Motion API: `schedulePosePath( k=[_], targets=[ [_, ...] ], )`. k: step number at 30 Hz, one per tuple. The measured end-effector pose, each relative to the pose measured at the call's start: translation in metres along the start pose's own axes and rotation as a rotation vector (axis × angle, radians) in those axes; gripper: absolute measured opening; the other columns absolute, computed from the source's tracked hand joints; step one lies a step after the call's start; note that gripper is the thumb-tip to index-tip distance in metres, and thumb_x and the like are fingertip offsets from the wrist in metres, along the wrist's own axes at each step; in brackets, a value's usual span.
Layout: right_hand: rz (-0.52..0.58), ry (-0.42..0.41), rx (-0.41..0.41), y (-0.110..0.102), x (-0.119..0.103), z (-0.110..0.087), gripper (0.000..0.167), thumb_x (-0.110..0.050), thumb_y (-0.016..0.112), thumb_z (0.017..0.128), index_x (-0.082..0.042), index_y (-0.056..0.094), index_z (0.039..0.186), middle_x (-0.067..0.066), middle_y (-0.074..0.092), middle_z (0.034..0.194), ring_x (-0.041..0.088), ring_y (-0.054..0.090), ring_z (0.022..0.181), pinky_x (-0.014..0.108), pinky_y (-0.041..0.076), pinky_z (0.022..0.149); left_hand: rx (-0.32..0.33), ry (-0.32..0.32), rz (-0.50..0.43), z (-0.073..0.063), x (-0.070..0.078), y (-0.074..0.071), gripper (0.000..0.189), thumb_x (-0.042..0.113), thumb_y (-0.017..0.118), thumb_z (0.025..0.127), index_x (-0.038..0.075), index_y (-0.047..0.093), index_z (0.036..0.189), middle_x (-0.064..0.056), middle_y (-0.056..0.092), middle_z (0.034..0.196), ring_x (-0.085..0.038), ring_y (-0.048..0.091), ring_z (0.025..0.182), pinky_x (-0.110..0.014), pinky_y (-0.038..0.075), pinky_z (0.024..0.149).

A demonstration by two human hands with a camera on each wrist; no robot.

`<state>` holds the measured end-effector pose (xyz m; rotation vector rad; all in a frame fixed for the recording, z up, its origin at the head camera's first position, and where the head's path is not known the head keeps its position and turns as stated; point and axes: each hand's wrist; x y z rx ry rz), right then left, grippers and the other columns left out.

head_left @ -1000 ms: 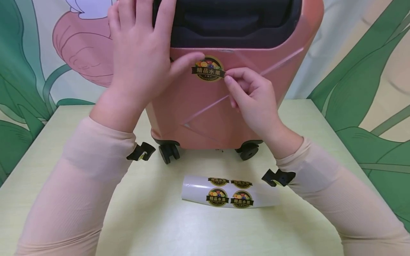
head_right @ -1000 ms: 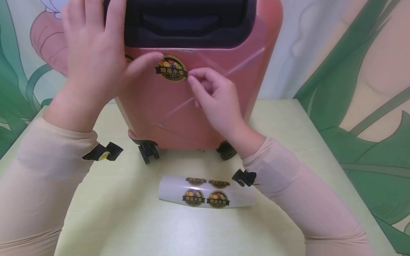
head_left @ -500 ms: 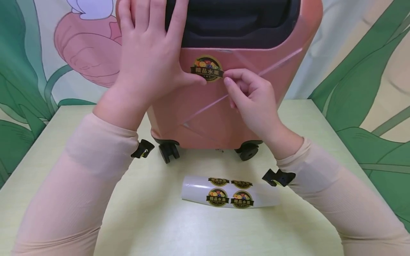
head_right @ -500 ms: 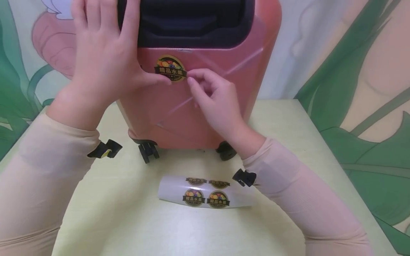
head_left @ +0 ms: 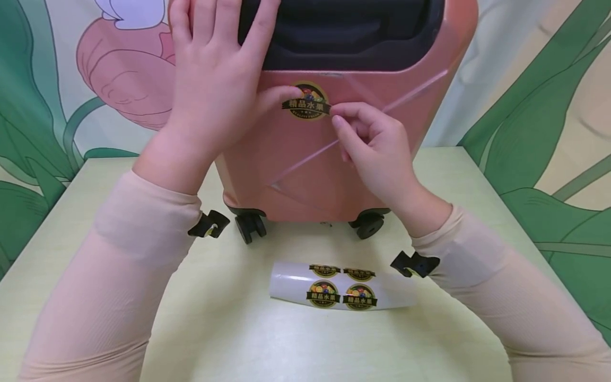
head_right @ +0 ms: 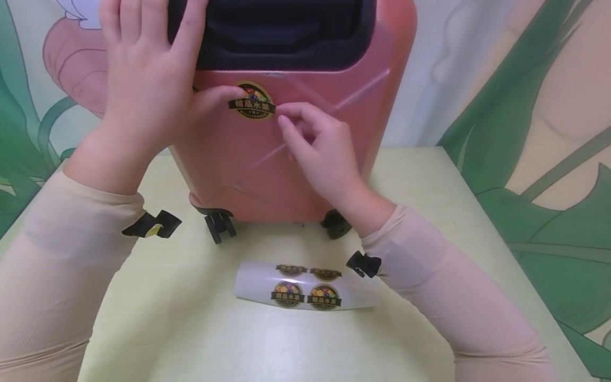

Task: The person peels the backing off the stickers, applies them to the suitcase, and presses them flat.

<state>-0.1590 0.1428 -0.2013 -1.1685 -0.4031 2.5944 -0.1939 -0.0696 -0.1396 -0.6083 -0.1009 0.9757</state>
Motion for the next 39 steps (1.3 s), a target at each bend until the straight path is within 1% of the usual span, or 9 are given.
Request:
schedulePosePath(
  k=[4, 6, 9, 13, 18, 28, 30, 34, 39],
  targets=[
    [-0.002, 0.005, -0.001, 0.000, 0.000, 0.000, 0.019, -0.012, 0.057, 0.092, 0.001, 0.065, 0.104, 0.007, 0.049, 0.057, 0.017, 0.043, 0.049, 0.026, 0.033, 0.046, -0.018, -0.028, 0.001, 0.001, 0.001, 0.001, 0.068, 0.056, 0.036, 0.093, 0.013, 0.034, 0.145, -0.019, 0.030, 0.145, -0.035, 0.021, 0.134, -0.050, 0.005, 0.108],
    [-0.003, 0.011, -0.003, 0.000, 0.000, 0.000, 0.020, -0.012, 0.057, 0.093, 0.001, 0.065, 0.105, 0.008, 0.049, 0.057, 0.017, 0.043, 0.050, 0.026, 0.033, 0.046, -0.058, -0.041, 0.024, 0.001, 0.004, 0.001, 0.080, 0.066, 0.035, 0.088, 0.012, 0.029, 0.146, -0.019, 0.027, 0.147, -0.036, 0.019, 0.134, -0.052, 0.005, 0.107],
    [-0.001, 0.018, -0.004, 0.000, 0.000, 0.001, 0.020, -0.012, 0.057, 0.092, 0.001, 0.065, 0.106, 0.008, 0.049, 0.057, 0.017, 0.043, 0.050, 0.026, 0.033, 0.046, -0.112, -0.043, 0.070, 0.000, 0.007, 0.001, 0.110, 0.083, 0.044, 0.069, 0.010, 0.020, 0.149, -0.020, 0.020, 0.149, -0.039, 0.014, 0.135, -0.056, 0.003, 0.105],
    [0.004, 0.025, -0.004, 0.001, 0.000, 0.001, 0.020, -0.013, 0.058, 0.092, 0.001, 0.065, 0.106, 0.008, 0.050, 0.057, 0.017, 0.043, 0.050, 0.026, 0.033, 0.046, -0.148, -0.042, 0.123, 0.000, 0.009, 0.000, 0.120, 0.082, 0.055, 0.061, 0.011, 0.015, 0.150, -0.021, 0.017, 0.149, -0.040, 0.012, 0.135, -0.059, 0.004, 0.104],
    [0.011, 0.034, 0.004, 0.001, 0.001, 0.001, 0.020, -0.012, 0.057, 0.092, 0.001, 0.065, 0.105, 0.008, 0.049, 0.057, 0.018, 0.042, 0.050, 0.026, 0.032, 0.046, -0.147, -0.053, 0.115, 0.001, 0.010, 0.000, 0.112, 0.078, 0.055, 0.068, 0.013, 0.015, 0.150, -0.021, 0.017, 0.149, -0.040, 0.013, 0.135, -0.058, 0.005, 0.104],
    [0.017, -0.003, 0.006, 0.003, 0.004, 0.000, 0.019, -0.012, 0.058, 0.092, 0.001, 0.065, 0.105, 0.007, 0.049, 0.056, 0.016, 0.042, 0.049, 0.026, 0.032, 0.045, -0.102, -0.086, 0.081, 0.000, 0.010, 0.001, 0.075, 0.065, 0.024, 0.091, 0.016, 0.023, 0.149, -0.020, 0.023, 0.148, -0.037, 0.016, 0.135, -0.055, 0.005, 0.106],
    [0.013, -0.010, 0.002, 0.003, 0.004, 0.000, 0.019, -0.011, 0.057, 0.092, 0.001, 0.065, 0.105, 0.007, 0.049, 0.056, 0.016, 0.042, 0.049, 0.027, 0.032, 0.045, -0.098, -0.097, 0.076, 0.000, 0.011, 0.001, 0.083, 0.071, 0.026, 0.087, 0.016, 0.023, 0.149, -0.019, 0.023, 0.149, -0.037, 0.016, 0.135, -0.055, 0.003, 0.106],
    [0.004, -0.014, -0.003, 0.002, 0.003, 0.000, 0.019, -0.011, 0.057, 0.092, 0.001, 0.065, 0.105, 0.007, 0.049, 0.056, 0.016, 0.042, 0.049, 0.027, 0.032, 0.045, -0.127, -0.098, 0.097, -0.001, 0.013, 0.002, 0.111, 0.087, 0.036, 0.067, 0.015, 0.017, 0.150, -0.019, 0.018, 0.150, -0.039, 0.011, 0.136, -0.058, 0.001, 0.105],
    [-0.003, -0.001, 0.000, 0.002, 0.002, 0.000, 0.019, -0.012, 0.058, 0.092, 0.000, 0.065, 0.105, 0.007, 0.049, 0.057, 0.017, 0.042, 0.049, 0.026, 0.033, 0.045, -0.155, -0.101, 0.129, -0.001, 0.014, 0.003, 0.114, 0.083, 0.048, 0.065, 0.015, 0.014, 0.150, -0.020, 0.016, 0.150, -0.039, 0.010, 0.136, -0.061, 0.000, 0.104]
  ],
)
Point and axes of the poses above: each hand's wrist, its own z-axis towards the middle knuckle, its own y-axis out of the palm, x = y × z
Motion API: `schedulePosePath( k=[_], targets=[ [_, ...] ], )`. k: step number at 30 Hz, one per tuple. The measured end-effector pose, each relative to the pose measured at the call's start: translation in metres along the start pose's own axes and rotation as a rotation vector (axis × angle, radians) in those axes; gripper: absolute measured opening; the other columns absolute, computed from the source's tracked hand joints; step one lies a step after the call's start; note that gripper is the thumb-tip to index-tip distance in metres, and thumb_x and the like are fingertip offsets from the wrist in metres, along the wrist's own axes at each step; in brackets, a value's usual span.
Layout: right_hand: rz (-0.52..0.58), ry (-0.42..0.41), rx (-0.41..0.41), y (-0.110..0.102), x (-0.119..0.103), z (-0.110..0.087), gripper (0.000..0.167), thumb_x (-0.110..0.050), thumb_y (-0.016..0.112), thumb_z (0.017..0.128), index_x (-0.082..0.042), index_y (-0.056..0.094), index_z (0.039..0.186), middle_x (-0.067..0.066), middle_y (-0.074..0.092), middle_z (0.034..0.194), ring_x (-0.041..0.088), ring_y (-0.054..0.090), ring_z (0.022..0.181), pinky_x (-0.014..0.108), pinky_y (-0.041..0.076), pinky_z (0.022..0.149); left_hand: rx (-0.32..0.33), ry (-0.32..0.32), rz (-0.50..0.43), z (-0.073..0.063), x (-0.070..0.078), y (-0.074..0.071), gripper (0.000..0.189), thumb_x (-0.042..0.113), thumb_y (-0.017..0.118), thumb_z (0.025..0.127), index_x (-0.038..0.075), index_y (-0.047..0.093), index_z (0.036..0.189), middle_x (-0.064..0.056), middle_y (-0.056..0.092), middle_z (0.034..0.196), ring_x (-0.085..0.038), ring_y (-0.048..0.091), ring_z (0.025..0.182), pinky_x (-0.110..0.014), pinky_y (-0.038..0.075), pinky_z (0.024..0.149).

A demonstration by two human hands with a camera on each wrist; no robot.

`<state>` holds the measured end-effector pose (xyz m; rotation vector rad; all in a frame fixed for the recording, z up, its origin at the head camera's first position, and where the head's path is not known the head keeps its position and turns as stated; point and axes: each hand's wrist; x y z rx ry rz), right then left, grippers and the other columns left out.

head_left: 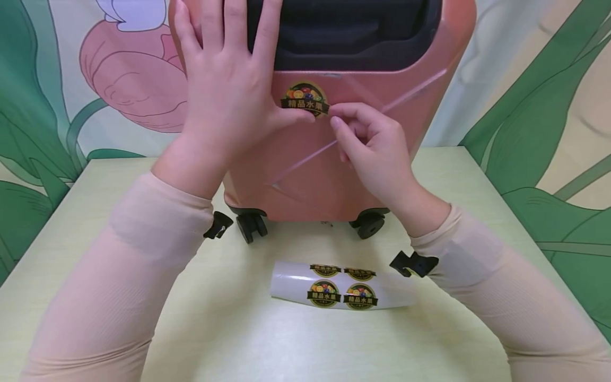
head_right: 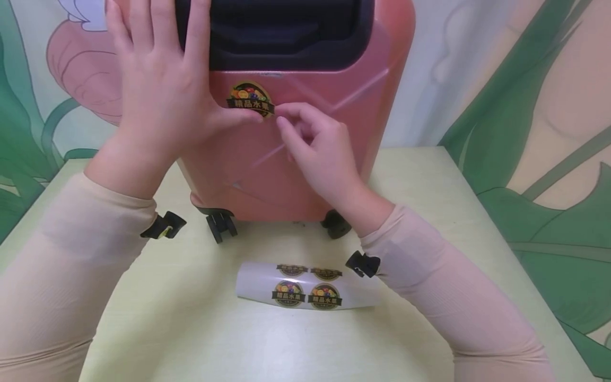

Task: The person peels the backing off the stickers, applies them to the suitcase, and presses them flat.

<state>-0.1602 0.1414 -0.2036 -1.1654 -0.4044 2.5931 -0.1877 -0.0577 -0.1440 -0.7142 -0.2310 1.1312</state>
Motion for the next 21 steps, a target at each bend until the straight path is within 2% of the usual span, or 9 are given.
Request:
schedulePosePath(
  k=[5, 7, 11, 13, 15, 18, 21],
  targets=[
    [0.011, -0.001, 0.002, 0.0014, -0.0003, -0.0001, 0.019, -0.012, 0.058, 0.092, 0.000, 0.065, 0.105, 0.007, 0.049, 0.056, 0.016, 0.042, 0.049, 0.027, 0.033, 0.046, -0.007, -0.019, -0.012, -0.0003, 0.0005, -0.0012, 0.109, 0.081, 0.047, 0.069, 0.015, 0.015, 0.150, -0.020, 0.015, 0.151, -0.039, 0.010, 0.137, -0.060, -0.001, 0.104],
    [0.018, -0.002, 0.000, 0.0020, -0.0005, 0.0000, 0.019, -0.011, 0.058, 0.092, 0.000, 0.065, 0.105, 0.007, 0.049, 0.056, 0.016, 0.042, 0.049, 0.027, 0.033, 0.046, -0.001, -0.024, -0.022, -0.0008, 0.0004, -0.0017, 0.104, 0.080, 0.041, 0.073, 0.015, 0.015, 0.150, -0.020, 0.016, 0.151, -0.039, 0.010, 0.137, -0.060, -0.002, 0.105],
    [0.021, -0.002, -0.003, 0.0029, -0.0008, 0.0002, 0.019, -0.011, 0.058, 0.092, 0.000, 0.065, 0.106, 0.007, 0.049, 0.056, 0.016, 0.042, 0.049, 0.027, 0.033, 0.046, 0.030, -0.038, -0.047, -0.0007, 0.0004, -0.0018, 0.083, 0.070, 0.026, 0.086, 0.016, 0.021, 0.149, -0.018, 0.019, 0.150, -0.037, 0.012, 0.136, -0.059, 0.000, 0.105],
    [0.023, -0.004, -0.003, 0.0030, -0.0006, 0.0003, 0.019, -0.011, 0.058, 0.092, 0.000, 0.065, 0.106, 0.007, 0.048, 0.056, 0.017, 0.042, 0.049, 0.027, 0.033, 0.046, 0.039, -0.050, -0.054, -0.0004, 0.0011, -0.0016, 0.079, 0.068, 0.022, 0.089, 0.016, 0.022, 0.148, -0.018, 0.021, 0.149, -0.037, 0.013, 0.136, -0.058, 0.000, 0.105],
    [0.016, -0.006, -0.004, 0.0028, -0.0003, 0.0003, 0.019, -0.011, 0.058, 0.092, 0.000, 0.065, 0.106, 0.007, 0.049, 0.056, 0.016, 0.042, 0.049, 0.027, 0.033, 0.046, 0.041, -0.056, -0.052, -0.0003, 0.0024, -0.0011, 0.087, 0.074, 0.024, 0.084, 0.016, 0.022, 0.149, -0.018, 0.021, 0.149, -0.037, 0.013, 0.136, -0.058, -0.001, 0.105],
    [0.008, -0.008, -0.005, 0.0022, -0.0002, 0.0001, 0.019, -0.012, 0.057, 0.092, -0.001, 0.065, 0.106, 0.007, 0.049, 0.056, 0.016, 0.042, 0.049, 0.027, 0.033, 0.045, 0.014, -0.060, -0.033, -0.0002, 0.0045, -0.0008, 0.106, 0.084, 0.034, 0.071, 0.015, 0.018, 0.150, -0.018, 0.019, 0.150, -0.039, 0.011, 0.137, -0.060, -0.002, 0.105],
    [0.005, -0.006, -0.004, 0.0021, -0.0004, -0.0002, 0.019, -0.012, 0.057, 0.092, -0.001, 0.066, 0.106, 0.007, 0.049, 0.056, 0.016, 0.042, 0.049, 0.027, 0.033, 0.045, -0.012, -0.063, -0.020, -0.0001, 0.0055, -0.0009, 0.117, 0.086, 0.045, 0.063, 0.014, 0.015, 0.150, -0.019, 0.016, 0.151, -0.041, 0.009, 0.137, -0.061, -0.003, 0.104]
  ],
)
Point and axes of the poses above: each hand's wrist, its own z-axis towards the middle knuckle, its own y-axis out of the palm, x = y × z
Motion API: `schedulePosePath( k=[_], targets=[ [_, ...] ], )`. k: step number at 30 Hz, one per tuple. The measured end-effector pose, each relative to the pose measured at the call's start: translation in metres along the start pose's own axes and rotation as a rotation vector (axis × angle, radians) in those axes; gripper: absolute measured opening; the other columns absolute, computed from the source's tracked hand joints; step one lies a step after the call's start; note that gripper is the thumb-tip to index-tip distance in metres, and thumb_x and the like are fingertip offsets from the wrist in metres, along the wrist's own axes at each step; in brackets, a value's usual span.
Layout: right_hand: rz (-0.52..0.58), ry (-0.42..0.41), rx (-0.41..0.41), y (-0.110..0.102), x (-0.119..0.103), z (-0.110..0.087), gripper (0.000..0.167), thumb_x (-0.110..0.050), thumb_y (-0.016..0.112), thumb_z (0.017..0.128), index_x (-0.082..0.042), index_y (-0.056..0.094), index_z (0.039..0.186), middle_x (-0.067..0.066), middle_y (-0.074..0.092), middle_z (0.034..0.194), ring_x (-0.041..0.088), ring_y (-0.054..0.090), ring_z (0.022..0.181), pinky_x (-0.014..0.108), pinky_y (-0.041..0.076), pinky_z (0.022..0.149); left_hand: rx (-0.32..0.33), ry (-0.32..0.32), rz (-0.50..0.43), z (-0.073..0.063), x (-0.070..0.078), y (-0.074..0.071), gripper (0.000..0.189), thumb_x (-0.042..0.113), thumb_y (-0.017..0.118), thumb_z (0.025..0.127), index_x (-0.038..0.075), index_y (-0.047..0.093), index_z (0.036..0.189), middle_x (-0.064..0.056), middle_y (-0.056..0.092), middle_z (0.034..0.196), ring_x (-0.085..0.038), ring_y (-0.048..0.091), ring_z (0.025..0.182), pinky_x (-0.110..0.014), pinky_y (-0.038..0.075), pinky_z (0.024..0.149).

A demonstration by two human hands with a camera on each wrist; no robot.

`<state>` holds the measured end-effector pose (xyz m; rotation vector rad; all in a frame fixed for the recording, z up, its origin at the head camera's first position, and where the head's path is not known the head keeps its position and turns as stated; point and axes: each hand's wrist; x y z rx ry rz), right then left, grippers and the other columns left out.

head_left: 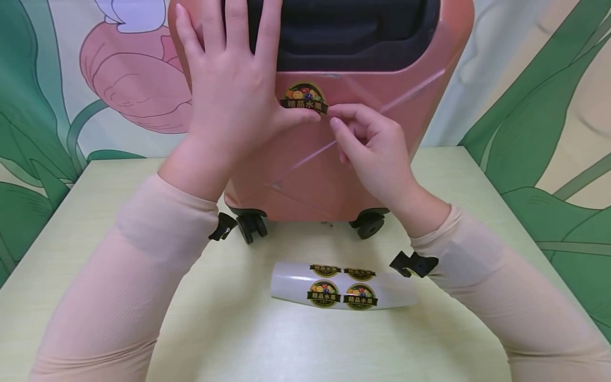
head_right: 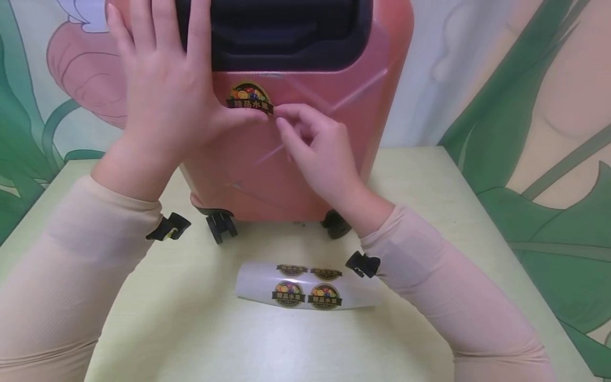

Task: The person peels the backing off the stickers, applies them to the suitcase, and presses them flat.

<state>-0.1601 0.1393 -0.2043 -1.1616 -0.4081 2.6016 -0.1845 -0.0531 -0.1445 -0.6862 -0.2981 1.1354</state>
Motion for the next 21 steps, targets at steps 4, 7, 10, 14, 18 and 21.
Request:
schedulePosePath(
  k=[4, 7, 10, 14, 18, 21],
  targets=[
    [0.009, -0.009, -0.002, 0.0011, 0.0007, 0.0002, 0.019, -0.011, 0.058, 0.092, -0.001, 0.066, 0.106, 0.006, 0.049, 0.056, 0.016, 0.042, 0.048, 0.027, 0.032, 0.045, -0.005, -0.014, -0.011, -0.0005, 0.0000, -0.0007, 0.115, 0.082, 0.052, 0.064, 0.013, 0.015, 0.150, -0.019, 0.015, 0.151, -0.039, 0.009, 0.138, -0.061, -0.004, 0.105],
    [0.007, -0.020, -0.008, 0.0013, 0.0008, 0.0003, 0.020, -0.011, 0.058, 0.092, -0.001, 0.066, 0.107, 0.006, 0.048, 0.055, 0.016, 0.041, 0.048, 0.027, 0.032, 0.044, 0.012, -0.022, -0.010, -0.0010, -0.0002, -0.0016, 0.106, 0.080, 0.045, 0.071, 0.014, 0.017, 0.149, -0.018, 0.018, 0.150, -0.037, 0.011, 0.137, -0.060, -0.003, 0.105],
    [-0.001, -0.032, -0.011, 0.0010, 0.0007, 0.0003, 0.020, -0.011, 0.057, 0.092, -0.001, 0.066, 0.108, 0.006, 0.048, 0.055, 0.015, 0.042, 0.048, 0.027, 0.032, 0.045, 0.010, -0.030, -0.014, -0.0008, 0.0002, -0.0023, 0.096, 0.076, 0.038, 0.079, 0.015, 0.018, 0.149, -0.018, 0.018, 0.151, -0.037, 0.011, 0.137, -0.060, -0.003, 0.105],
    [-0.052, -0.065, 0.022, -0.0003, -0.0004, -0.0003, 0.021, -0.010, 0.058, 0.092, -0.001, 0.067, 0.108, 0.004, 0.049, 0.055, 0.013, 0.041, 0.048, 0.026, 0.032, 0.046, -0.003, -0.044, -0.022, 0.0009, 0.0020, -0.0017, 0.080, 0.067, 0.029, 0.088, 0.017, 0.018, 0.150, -0.017, 0.016, 0.152, -0.036, 0.009, 0.138, -0.061, -0.002, 0.104],
    [-0.155, -0.117, 0.076, -0.0012, -0.0040, -0.0011, 0.021, -0.011, 0.058, 0.091, 0.000, 0.069, 0.106, 0.002, 0.050, 0.054, 0.010, 0.041, 0.047, 0.023, 0.032, 0.045, 0.023, -0.050, -0.013, 0.0027, 0.0033, 0.0010, 0.065, 0.054, 0.018, 0.096, 0.017, 0.021, 0.149, -0.017, 0.020, 0.150, -0.035, 0.011, 0.138, -0.060, -0.001, 0.105],
    [-0.218, -0.180, 0.142, -0.0058, -0.0069, -0.0005, 0.021, -0.010, 0.058, 0.091, 0.002, 0.069, 0.105, 0.005, 0.053, 0.056, 0.009, 0.042, 0.048, 0.021, 0.033, 0.047, 0.041, -0.046, -0.011, 0.0034, 0.0043, 0.0034, 0.063, 0.050, 0.014, 0.097, 0.016, 0.021, 0.149, -0.018, 0.022, 0.149, -0.035, 0.012, 0.137, -0.060, 0.000, 0.105]
  ],
)
Point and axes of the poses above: each hand's wrist, its own z-axis towards the middle knuckle, its own y-axis out of the palm, x = y × z
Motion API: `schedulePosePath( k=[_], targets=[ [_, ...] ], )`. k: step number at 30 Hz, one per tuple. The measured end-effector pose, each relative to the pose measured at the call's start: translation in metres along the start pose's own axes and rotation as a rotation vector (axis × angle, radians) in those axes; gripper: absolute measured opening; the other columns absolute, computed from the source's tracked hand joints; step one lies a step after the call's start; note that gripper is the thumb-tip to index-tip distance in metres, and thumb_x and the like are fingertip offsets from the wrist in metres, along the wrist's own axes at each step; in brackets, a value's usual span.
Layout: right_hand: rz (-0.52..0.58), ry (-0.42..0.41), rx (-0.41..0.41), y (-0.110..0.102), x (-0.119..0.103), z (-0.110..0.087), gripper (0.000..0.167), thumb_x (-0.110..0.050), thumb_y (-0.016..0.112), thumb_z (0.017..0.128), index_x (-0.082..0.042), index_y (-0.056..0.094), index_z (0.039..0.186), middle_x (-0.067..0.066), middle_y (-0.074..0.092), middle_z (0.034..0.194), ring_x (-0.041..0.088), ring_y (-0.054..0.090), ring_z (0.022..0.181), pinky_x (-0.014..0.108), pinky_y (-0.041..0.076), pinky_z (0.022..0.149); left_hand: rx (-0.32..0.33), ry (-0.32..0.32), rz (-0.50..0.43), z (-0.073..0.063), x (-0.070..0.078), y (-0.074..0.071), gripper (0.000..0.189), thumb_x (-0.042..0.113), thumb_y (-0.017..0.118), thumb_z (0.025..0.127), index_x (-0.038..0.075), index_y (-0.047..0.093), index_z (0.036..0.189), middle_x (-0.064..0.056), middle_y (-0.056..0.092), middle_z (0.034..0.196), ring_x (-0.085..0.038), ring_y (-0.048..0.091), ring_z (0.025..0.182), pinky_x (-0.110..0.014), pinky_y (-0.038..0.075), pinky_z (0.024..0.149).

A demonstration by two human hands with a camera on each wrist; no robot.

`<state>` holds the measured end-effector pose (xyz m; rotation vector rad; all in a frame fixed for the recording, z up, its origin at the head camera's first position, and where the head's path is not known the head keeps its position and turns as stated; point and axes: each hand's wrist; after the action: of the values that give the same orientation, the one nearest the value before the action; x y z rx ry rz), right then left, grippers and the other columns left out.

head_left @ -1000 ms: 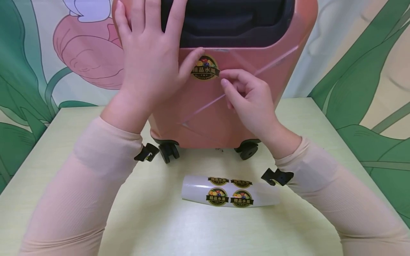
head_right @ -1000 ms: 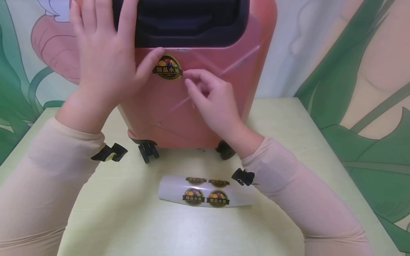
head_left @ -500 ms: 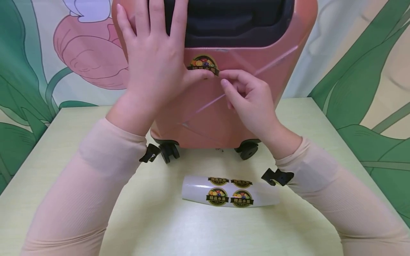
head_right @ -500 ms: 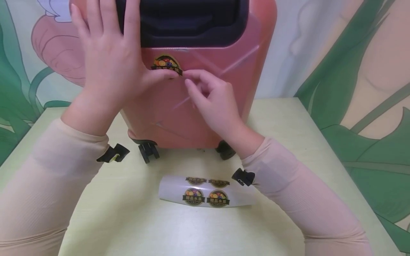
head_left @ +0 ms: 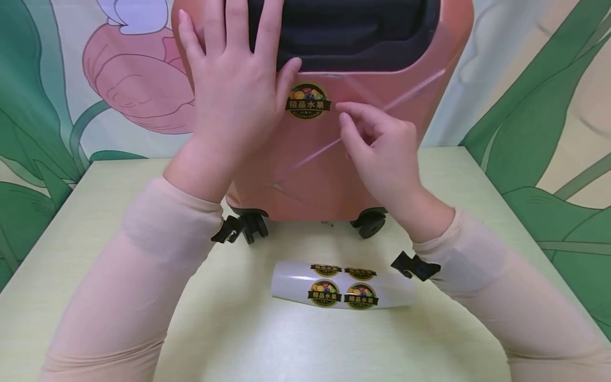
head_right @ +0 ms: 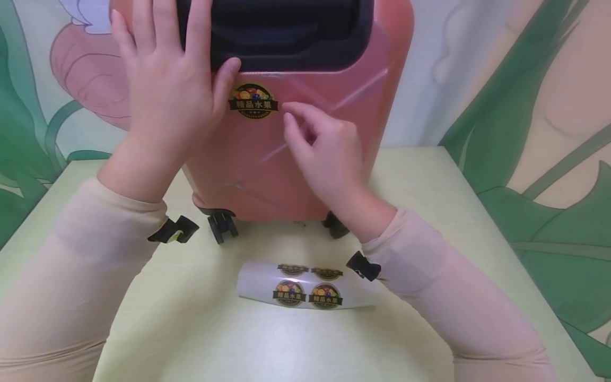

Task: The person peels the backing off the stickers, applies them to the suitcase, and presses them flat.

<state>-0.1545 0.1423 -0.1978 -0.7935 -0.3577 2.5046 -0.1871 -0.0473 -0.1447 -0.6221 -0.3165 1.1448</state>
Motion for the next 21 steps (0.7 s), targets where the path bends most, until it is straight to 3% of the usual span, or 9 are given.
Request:
schedulePosePath(
  k=[3, 5, 8, 10, 12, 16, 21],
  targets=[
    [-0.062, -0.135, 0.110, -0.007, 0.000, 0.007, 0.021, -0.008, 0.058, 0.089, 0.002, 0.069, 0.104, 0.010, 0.061, 0.069, 0.015, 0.052, 0.060, 0.021, 0.041, 0.060, 0.013, 0.003, -0.023, 0.000, 0.000, 0.002, 0.062, 0.050, 0.016, 0.097, 0.016, 0.023, 0.149, -0.018, 0.022, 0.149, -0.035, 0.012, 0.138, -0.059, -0.001, 0.105],
    [-0.140, -0.290, 0.167, -0.010, 0.001, 0.015, 0.022, -0.007, 0.057, 0.088, 0.001, 0.068, 0.106, 0.012, 0.065, 0.084, 0.021, 0.057, 0.076, 0.027, 0.043, 0.075, 0.015, 0.011, -0.025, 0.001, -0.001, 0.001, 0.063, 0.051, 0.019, 0.097, 0.015, 0.023, 0.149, -0.018, 0.022, 0.149, -0.035, 0.012, 0.138, -0.059, -0.001, 0.105],
    [-0.361, -0.446, 0.150, -0.014, 0.002, 0.029, 0.030, -0.011, 0.055, 0.089, -0.002, 0.063, 0.116, 0.014, 0.062, 0.113, 0.029, 0.053, 0.107, 0.043, 0.030, 0.099, 0.015, 0.035, -0.030, -0.001, -0.005, 0.002, 0.065, 0.053, 0.021, 0.096, 0.016, 0.023, 0.149, -0.017, 0.021, 0.150, -0.034, 0.011, 0.138, -0.059, -0.004, 0.105],
    [-0.497, -0.474, 0.079, -0.014, 0.002, 0.035, 0.034, -0.013, 0.051, 0.093, -0.003, 0.058, 0.124, 0.013, 0.057, 0.124, 0.029, 0.045, 0.120, 0.049, 0.018, 0.106, 0.031, 0.086, -0.025, -0.006, -0.007, 0.006, 0.065, 0.054, 0.025, 0.096, 0.015, 0.023, 0.148, -0.017, 0.021, 0.150, -0.034, 0.012, 0.139, -0.058, -0.004, 0.106],
    [-0.587, -0.451, 0.006, -0.013, 0.002, 0.036, 0.036, -0.015, 0.048, 0.095, -0.003, 0.054, 0.130, 0.012, 0.054, 0.129, 0.028, 0.039, 0.127, 0.052, 0.009, 0.108, 0.065, 0.170, -0.021, -0.017, -0.008, 0.013, 0.062, 0.051, 0.029, 0.097, 0.016, 0.026, 0.148, -0.015, 0.023, 0.151, -0.032, 0.014, 0.139, -0.058, -0.001, 0.106],
    [-0.602, -0.441, 0.008, -0.007, 0.001, 0.036, 0.034, -0.012, 0.044, 0.097, -0.004, 0.056, 0.128, 0.012, 0.057, 0.124, 0.028, 0.040, 0.126, 0.053, 0.010, 0.108, 0.094, 0.302, 0.035, -0.039, -0.007, 0.030, 0.061, 0.046, 0.034, 0.098, 0.016, 0.023, 0.149, -0.007, 0.025, 0.152, -0.027, 0.016, 0.140, -0.056, 0.007, 0.107],
    [-0.578, -0.455, 0.049, -0.004, 0.000, 0.037, 0.032, -0.011, 0.044, 0.097, -0.004, 0.058, 0.125, 0.011, 0.058, 0.122, 0.028, 0.042, 0.124, 0.052, 0.013, 0.108, 0.085, 0.303, 0.107, -0.050, 0.001, 0.043, 0.060, 0.043, 0.031, 0.099, 0.012, 0.021, 0.149, -0.003, 0.025, 0.152, -0.021, 0.018, 0.139, -0.054, 0.012, 0.107]
  ],
)
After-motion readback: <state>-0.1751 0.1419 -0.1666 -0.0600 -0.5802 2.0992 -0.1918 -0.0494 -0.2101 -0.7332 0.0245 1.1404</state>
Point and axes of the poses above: each hand's wrist, its own z-axis towards the middle knuckle, its own y-axis out of the palm, x = y × z
